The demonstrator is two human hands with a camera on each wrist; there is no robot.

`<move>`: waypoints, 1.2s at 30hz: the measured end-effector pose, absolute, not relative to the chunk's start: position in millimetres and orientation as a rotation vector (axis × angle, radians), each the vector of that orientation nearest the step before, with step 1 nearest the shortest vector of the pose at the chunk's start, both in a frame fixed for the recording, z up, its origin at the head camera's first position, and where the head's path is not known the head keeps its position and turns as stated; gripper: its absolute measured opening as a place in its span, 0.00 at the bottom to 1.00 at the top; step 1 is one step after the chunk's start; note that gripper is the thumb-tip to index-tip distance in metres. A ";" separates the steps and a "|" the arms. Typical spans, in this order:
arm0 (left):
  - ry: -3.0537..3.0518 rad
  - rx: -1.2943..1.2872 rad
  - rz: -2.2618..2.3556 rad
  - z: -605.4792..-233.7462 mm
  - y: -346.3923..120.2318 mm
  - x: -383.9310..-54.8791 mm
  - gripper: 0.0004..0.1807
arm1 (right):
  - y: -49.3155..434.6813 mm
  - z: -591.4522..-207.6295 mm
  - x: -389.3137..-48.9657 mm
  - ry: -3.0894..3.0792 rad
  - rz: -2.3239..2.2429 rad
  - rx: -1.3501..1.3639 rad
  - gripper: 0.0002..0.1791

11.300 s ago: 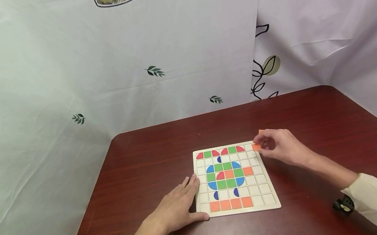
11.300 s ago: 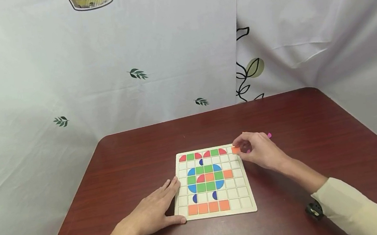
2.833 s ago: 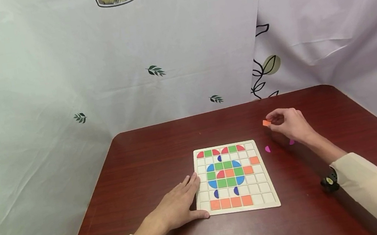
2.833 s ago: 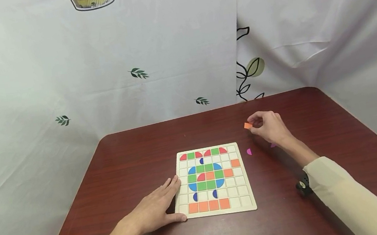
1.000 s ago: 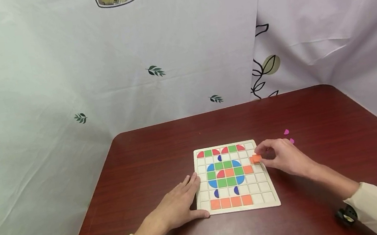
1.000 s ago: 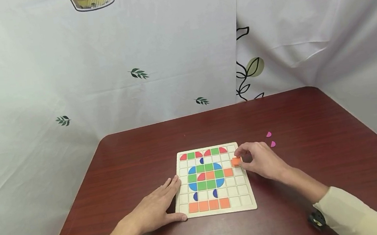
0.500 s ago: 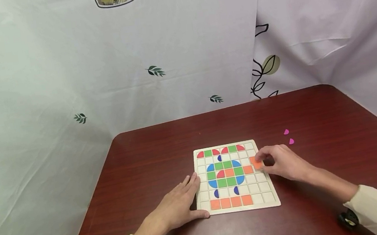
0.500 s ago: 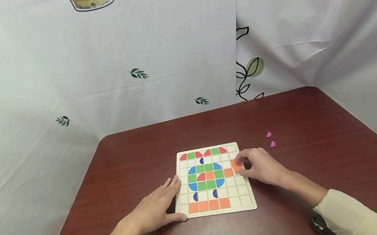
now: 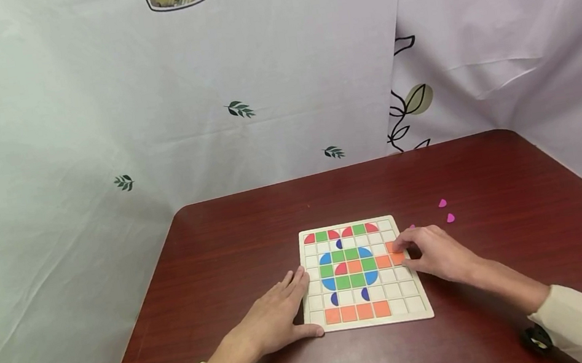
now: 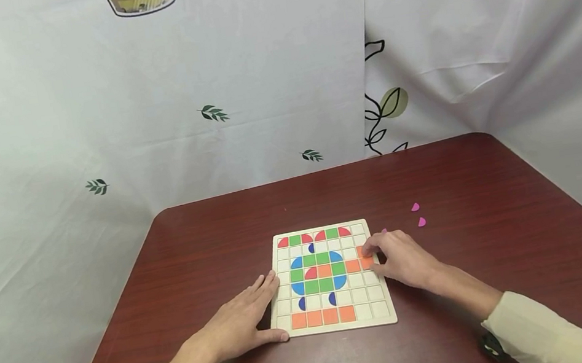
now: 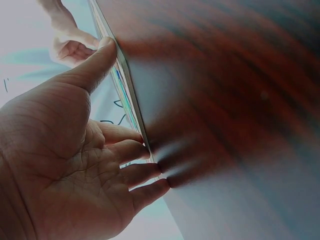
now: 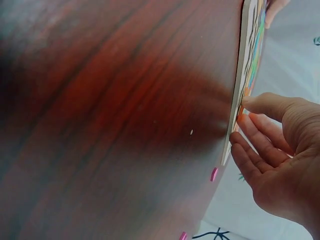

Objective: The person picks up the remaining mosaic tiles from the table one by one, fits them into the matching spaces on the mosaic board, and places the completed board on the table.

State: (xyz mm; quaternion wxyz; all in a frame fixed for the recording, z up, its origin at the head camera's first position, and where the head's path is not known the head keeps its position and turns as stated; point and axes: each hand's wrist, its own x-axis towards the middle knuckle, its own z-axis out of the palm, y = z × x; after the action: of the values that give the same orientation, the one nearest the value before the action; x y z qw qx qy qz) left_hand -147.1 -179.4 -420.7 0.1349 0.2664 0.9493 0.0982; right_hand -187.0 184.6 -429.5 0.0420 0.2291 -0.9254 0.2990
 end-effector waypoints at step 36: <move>2.752 0.764 0.279 -419.2 -178.5 -146.3 0.61 | 184.4 -428.6 -188.3 -2.805 0.922 0.689 0.16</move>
State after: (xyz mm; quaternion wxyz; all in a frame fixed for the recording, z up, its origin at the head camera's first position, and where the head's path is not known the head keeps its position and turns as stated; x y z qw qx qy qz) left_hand -146.3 -178.5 -419.2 0.1357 0.2637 0.9502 0.0964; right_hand -188.3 184.4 -428.6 0.0549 0.2268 -0.9238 0.3036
